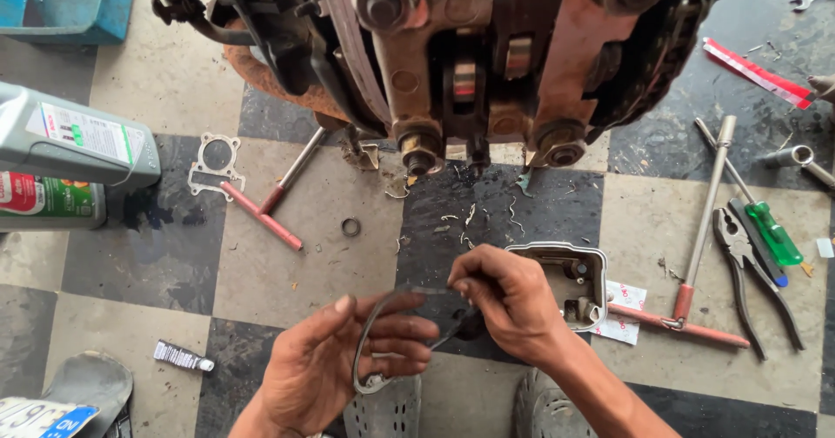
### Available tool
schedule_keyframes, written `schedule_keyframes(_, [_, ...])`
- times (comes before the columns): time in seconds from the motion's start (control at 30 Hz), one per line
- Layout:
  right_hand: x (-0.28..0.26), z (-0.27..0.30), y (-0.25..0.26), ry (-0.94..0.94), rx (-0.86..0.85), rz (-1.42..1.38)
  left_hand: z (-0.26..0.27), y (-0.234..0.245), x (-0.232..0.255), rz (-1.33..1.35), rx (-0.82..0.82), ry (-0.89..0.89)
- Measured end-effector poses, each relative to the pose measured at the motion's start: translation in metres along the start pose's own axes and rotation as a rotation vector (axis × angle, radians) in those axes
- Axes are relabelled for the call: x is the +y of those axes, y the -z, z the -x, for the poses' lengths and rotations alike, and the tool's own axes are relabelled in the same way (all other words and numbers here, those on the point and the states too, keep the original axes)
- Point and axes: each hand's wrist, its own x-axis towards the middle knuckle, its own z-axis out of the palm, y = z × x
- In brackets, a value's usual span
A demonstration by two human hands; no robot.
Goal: Cleaning and inspecting a gasket/seal removed from a motorcycle engine valve cover.
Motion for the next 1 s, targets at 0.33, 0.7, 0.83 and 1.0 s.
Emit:
schedule_keyframes(0.33, [0.0, 0.024, -0.039, -0.1, -0.094, -0.262, 0.002, 0.02, -0.01, -0.584, 0.028, 0.094])
schedule_keyframes(0.7, [0.028, 0.026, 0.009, -0.105, 0.305, -1.286, 0.002, 0.027, -0.009, -0.487, 0.108, 0.07])
schedule_keyframes(0.83, [0.009, 0.028, 0.006, -0.046, 0.395, -0.48, -0.002, 0.023, -0.012, -0.441, 0.1, 0.085])
schedule_keyframes(1.0, [0.0, 0.033, -0.022, 0.057, 0.232, -0.351, -0.002, 0.021, -0.017, -0.406, 0.074, 0.061])
